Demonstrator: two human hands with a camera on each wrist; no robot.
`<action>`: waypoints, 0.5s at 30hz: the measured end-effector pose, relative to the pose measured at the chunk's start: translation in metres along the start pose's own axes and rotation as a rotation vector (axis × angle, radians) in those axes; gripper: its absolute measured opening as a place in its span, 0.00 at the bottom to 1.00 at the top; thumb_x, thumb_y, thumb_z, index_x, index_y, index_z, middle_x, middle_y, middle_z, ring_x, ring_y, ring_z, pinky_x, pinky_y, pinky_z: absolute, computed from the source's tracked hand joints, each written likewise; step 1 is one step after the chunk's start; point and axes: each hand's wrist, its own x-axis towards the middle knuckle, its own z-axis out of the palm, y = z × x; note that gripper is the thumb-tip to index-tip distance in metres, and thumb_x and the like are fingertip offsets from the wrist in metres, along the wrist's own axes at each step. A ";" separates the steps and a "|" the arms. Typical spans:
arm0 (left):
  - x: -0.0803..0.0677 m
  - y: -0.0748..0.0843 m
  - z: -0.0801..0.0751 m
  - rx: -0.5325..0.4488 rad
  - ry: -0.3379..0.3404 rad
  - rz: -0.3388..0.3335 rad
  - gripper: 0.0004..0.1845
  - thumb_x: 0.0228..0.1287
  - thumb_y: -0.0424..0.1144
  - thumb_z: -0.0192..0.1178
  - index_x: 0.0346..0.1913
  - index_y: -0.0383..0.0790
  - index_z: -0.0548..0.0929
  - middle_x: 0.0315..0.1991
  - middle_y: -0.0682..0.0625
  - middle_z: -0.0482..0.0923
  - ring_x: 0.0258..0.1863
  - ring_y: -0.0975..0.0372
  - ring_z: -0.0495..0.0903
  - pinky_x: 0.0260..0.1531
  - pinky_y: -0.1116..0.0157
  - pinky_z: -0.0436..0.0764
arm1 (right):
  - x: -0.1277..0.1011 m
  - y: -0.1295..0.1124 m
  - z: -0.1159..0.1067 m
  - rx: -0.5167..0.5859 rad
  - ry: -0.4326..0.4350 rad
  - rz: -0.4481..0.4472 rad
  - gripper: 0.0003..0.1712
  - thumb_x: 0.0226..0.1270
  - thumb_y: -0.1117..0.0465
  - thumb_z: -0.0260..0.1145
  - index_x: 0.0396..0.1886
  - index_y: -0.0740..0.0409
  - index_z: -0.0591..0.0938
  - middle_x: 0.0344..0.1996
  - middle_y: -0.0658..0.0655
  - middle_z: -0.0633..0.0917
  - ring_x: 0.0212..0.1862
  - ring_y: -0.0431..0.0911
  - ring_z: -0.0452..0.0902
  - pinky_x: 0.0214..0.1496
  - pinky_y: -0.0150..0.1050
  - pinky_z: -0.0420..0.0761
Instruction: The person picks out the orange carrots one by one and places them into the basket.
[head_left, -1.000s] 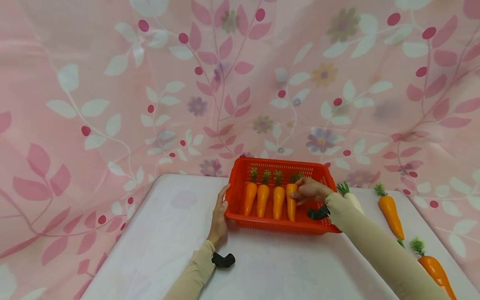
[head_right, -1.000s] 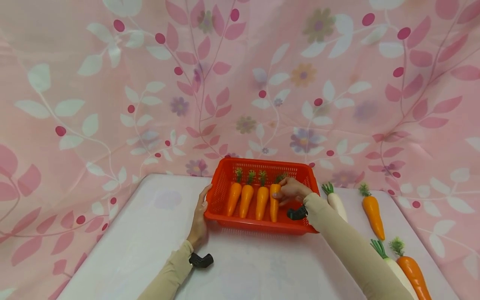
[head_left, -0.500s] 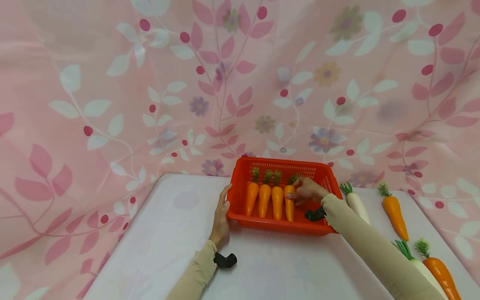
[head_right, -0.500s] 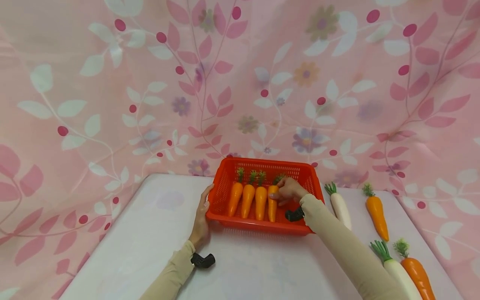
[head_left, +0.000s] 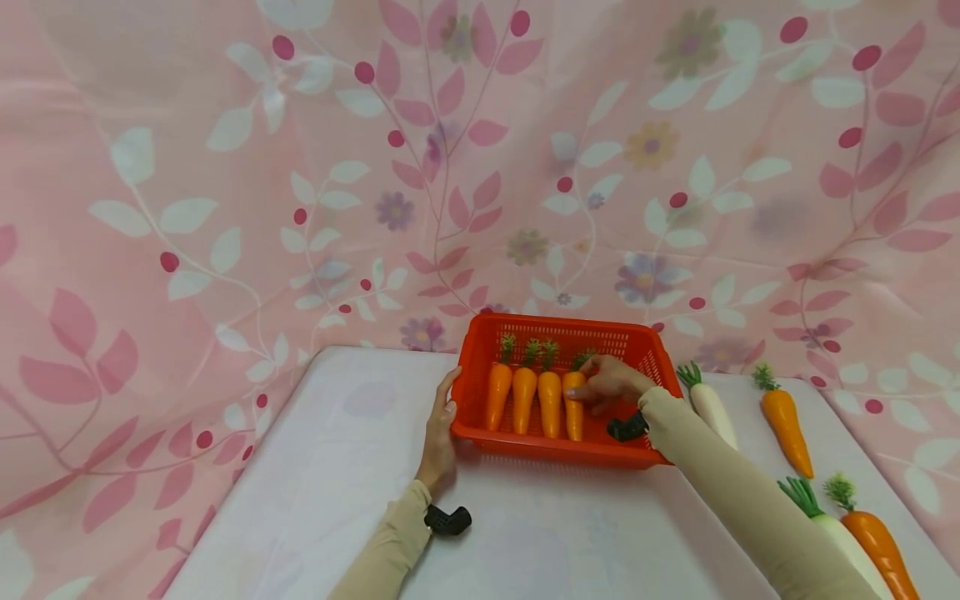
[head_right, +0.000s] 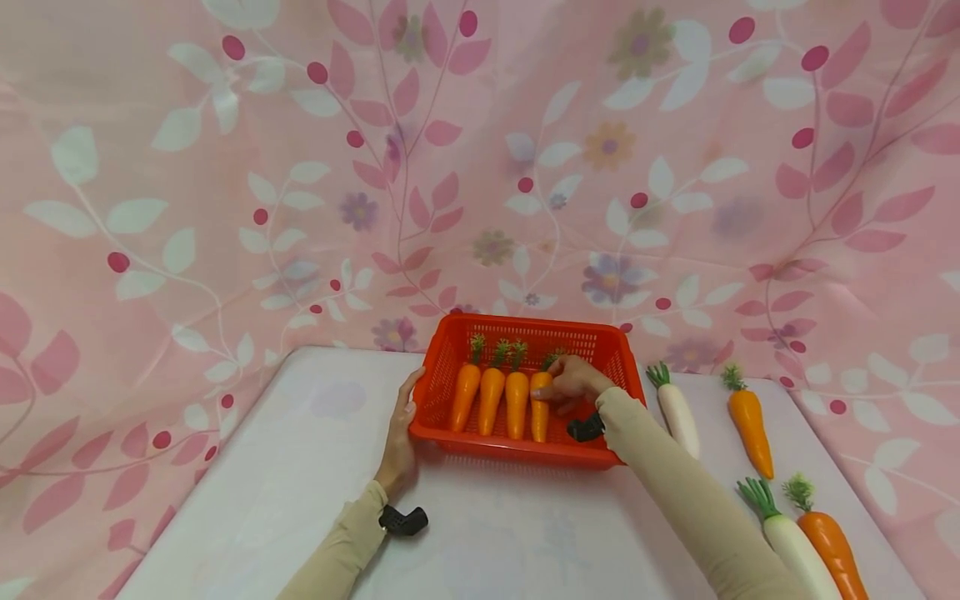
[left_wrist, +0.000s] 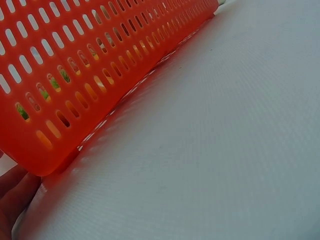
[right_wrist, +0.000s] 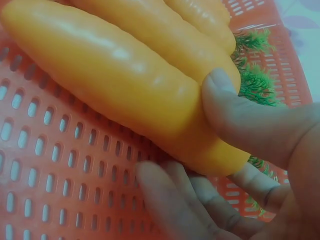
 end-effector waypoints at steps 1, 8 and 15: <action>0.000 0.000 0.000 -0.001 -0.001 -0.001 0.30 0.74 0.36 0.32 0.78 0.39 0.53 0.78 0.42 0.50 0.76 0.49 0.54 0.71 0.40 0.56 | 0.000 0.000 0.000 -0.008 -0.004 0.002 0.39 0.59 0.51 0.74 0.61 0.66 0.67 0.50 0.65 0.77 0.41 0.51 0.83 0.42 0.46 0.87; 0.002 -0.022 0.000 -0.001 0.029 0.001 0.30 0.75 0.42 0.33 0.78 0.46 0.55 0.78 0.50 0.51 0.76 0.52 0.53 0.71 0.39 0.54 | 0.000 -0.002 0.001 -0.038 -0.021 0.010 0.41 0.58 0.50 0.75 0.63 0.64 0.65 0.48 0.64 0.79 0.41 0.52 0.82 0.41 0.46 0.87; 0.001 -0.004 0.000 -0.021 0.008 -0.019 0.30 0.74 0.38 0.33 0.78 0.40 0.54 0.78 0.44 0.50 0.76 0.49 0.52 0.71 0.39 0.54 | 0.000 -0.003 0.002 -0.032 -0.024 0.022 0.40 0.58 0.50 0.74 0.62 0.63 0.65 0.49 0.63 0.79 0.42 0.52 0.82 0.42 0.46 0.87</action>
